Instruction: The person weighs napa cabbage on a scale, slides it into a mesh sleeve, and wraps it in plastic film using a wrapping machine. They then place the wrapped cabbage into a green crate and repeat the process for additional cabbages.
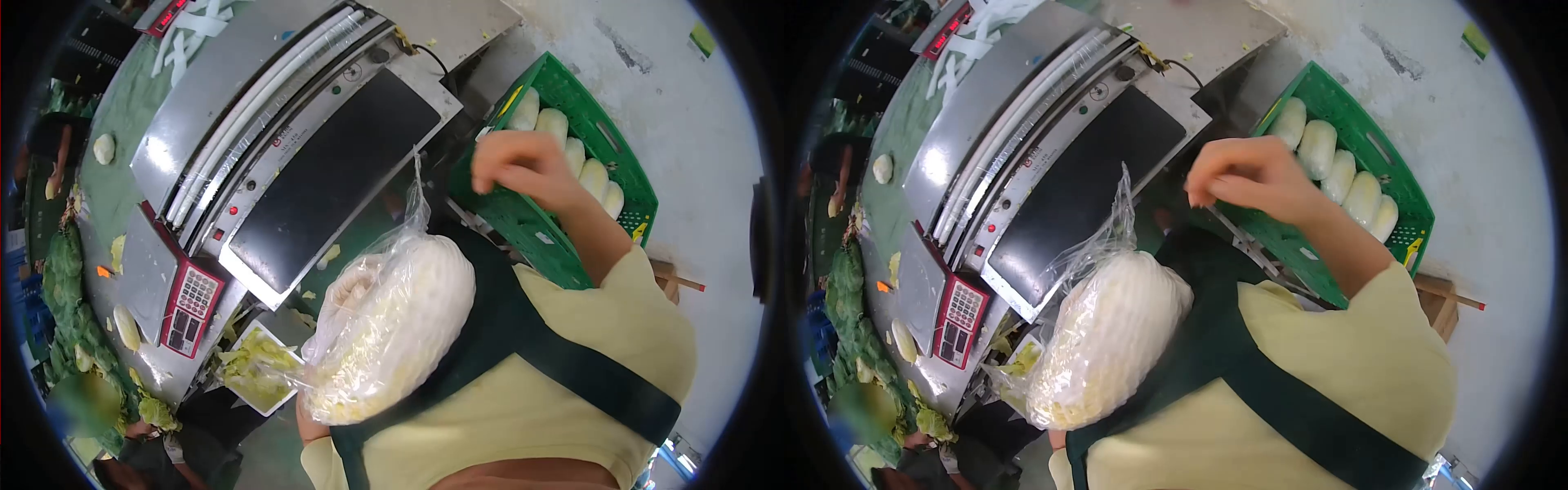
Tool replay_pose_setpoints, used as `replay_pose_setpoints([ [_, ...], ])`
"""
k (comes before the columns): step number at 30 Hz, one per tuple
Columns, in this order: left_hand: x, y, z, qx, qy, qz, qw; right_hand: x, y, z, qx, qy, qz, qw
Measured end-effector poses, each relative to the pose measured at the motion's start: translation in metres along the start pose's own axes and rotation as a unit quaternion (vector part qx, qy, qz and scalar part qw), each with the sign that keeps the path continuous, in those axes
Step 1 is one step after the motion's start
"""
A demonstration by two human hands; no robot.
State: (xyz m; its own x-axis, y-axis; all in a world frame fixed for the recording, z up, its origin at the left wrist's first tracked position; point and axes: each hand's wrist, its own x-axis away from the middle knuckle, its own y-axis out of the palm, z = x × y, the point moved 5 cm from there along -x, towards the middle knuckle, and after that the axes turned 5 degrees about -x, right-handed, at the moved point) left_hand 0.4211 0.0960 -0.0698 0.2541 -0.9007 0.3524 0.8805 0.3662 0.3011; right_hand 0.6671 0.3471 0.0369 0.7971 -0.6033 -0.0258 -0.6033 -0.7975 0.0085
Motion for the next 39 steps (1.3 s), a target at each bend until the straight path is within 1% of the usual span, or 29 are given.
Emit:
replay_pose_setpoints([
  [1,-0.005,0.007,0.003,0.002,0.013,-0.011,1.0,-0.001,0.015,-0.03,-0.03,-0.13,-0.072,0.988],
  [2,-0.014,0.016,0.006,0.006,0.026,-0.025,0.999,0.0,0.036,-0.052,-0.06,-0.256,-0.141,0.955],
  [5,-0.033,0.041,0.011,0.02,0.059,-0.067,0.996,-0.015,0.088,-0.034,-0.069,-0.213,-0.228,0.947],
  [8,-0.041,0.059,0.013,0.04,0.078,-0.095,0.992,-0.014,0.106,-0.005,-0.299,-0.047,-0.253,0.919],
  [9,-0.042,0.064,0.012,0.052,0.088,-0.104,0.989,-0.006,0.108,0.005,-0.286,-0.021,-0.246,0.926],
  [12,-0.047,0.078,0.007,0.088,0.106,-0.121,0.983,0.013,0.108,0.044,-0.391,0.091,-0.147,0.904],
  [13,-0.05,0.08,0.007,0.097,0.116,-0.122,0.981,0.019,0.108,0.055,-0.415,0.099,-0.128,0.896],
  [14,-0.054,0.077,0.008,0.101,0.134,-0.102,0.981,0.028,0.108,0.068,-0.437,0.106,-0.107,0.887],
  [15,-0.056,0.069,0.014,0.098,0.157,-0.072,0.98,0.051,0.105,0.1,-0.405,0.213,-0.025,0.889],
  [16,-0.06,0.048,0.022,0.072,0.19,0.001,0.979,0.064,0.098,0.118,-0.405,0.244,-0.002,0.881],
  [17,-0.058,0.019,0.04,0.002,0.232,0.114,0.966,0.078,0.092,0.136,-0.405,0.275,0.022,0.872],
  [18,-0.044,0.005,0.069,0.031,0.245,0.253,0.935,0.08,0.088,0.141,-0.445,0.233,-0.015,0.865],
  [20,-0.01,-0.001,0.121,0.036,0.462,0.277,0.842,0.088,0.083,0.145,-0.523,0.144,-0.075,0.837],
  [21,-0.003,0.023,0.13,-0.106,0.383,0.216,0.892,0.095,0.084,0.143,-0.547,0.119,-0.089,0.824],
  [22,0.001,0.039,0.125,-0.243,0.29,0.145,0.914,0.104,0.084,0.142,-0.57,0.096,-0.105,0.809],
  [23,-0.003,0.055,0.108,-0.229,0.24,-0.045,0.942,0.107,0.085,0.14,-0.58,0.09,-0.114,0.802],
  [24,-0.005,0.07,0.086,-0.206,0.19,-0.231,0.932,0.108,0.082,0.14,-0.548,0.116,-0.09,0.823],
  [25,0.005,0.077,0.062,-0.094,0.135,-0.219,0.962,0.109,0.078,0.14,-0.516,0.143,-0.068,0.842],
  [26,0.01,0.079,0.044,-0.033,0.089,-0.213,0.973,0.114,0.077,0.136,-0.44,0.196,-0.003,0.876],
  [27,0.014,0.082,0.026,0.031,0.045,-0.201,0.978,0.119,0.076,0.131,-0.363,0.23,0.024,0.902],
  [28,0.019,0.08,0.013,0.05,0.003,-0.19,0.98,0.124,0.075,0.125,-0.286,0.268,0.047,0.919],
  [29,0.024,0.081,0.002,0.069,-0.037,-0.178,0.981,0.118,0.076,0.119,-0.207,0.287,0.022,0.935],
  [32,0.008,0.084,-0.008,-0.082,-0.078,-0.103,0.988,0.113,0.06,0.119,-0.207,0.246,0.047,0.946],
  [33,0.0,0.098,0.0,-0.032,-0.079,-0.057,0.995,0.103,0.052,0.106,-0.216,0.265,0.073,0.937],
  [35,-0.027,0.117,0.002,0.03,-0.046,-0.035,0.998,0.085,0.03,0.082,-0.221,0.195,0.133,0.946],
  [36,-0.041,0.128,0.007,0.036,-0.017,-0.03,0.999,0.082,0.008,0.061,-0.129,0.184,0.147,0.963],
  [37,-0.049,0.143,0.015,0.031,0.002,-0.027,0.999,0.084,-0.016,0.05,-0.033,0.045,0.195,0.979],
  [38,-0.057,0.157,0.024,0.025,0.022,-0.024,0.999,0.089,-0.037,0.017,0.18,-0.014,0.215,0.96],
  [39,-0.066,0.165,0.024,0.036,-0.008,-0.024,0.999,0.094,-0.044,-0.006,0.271,-0.08,0.166,0.945],
])
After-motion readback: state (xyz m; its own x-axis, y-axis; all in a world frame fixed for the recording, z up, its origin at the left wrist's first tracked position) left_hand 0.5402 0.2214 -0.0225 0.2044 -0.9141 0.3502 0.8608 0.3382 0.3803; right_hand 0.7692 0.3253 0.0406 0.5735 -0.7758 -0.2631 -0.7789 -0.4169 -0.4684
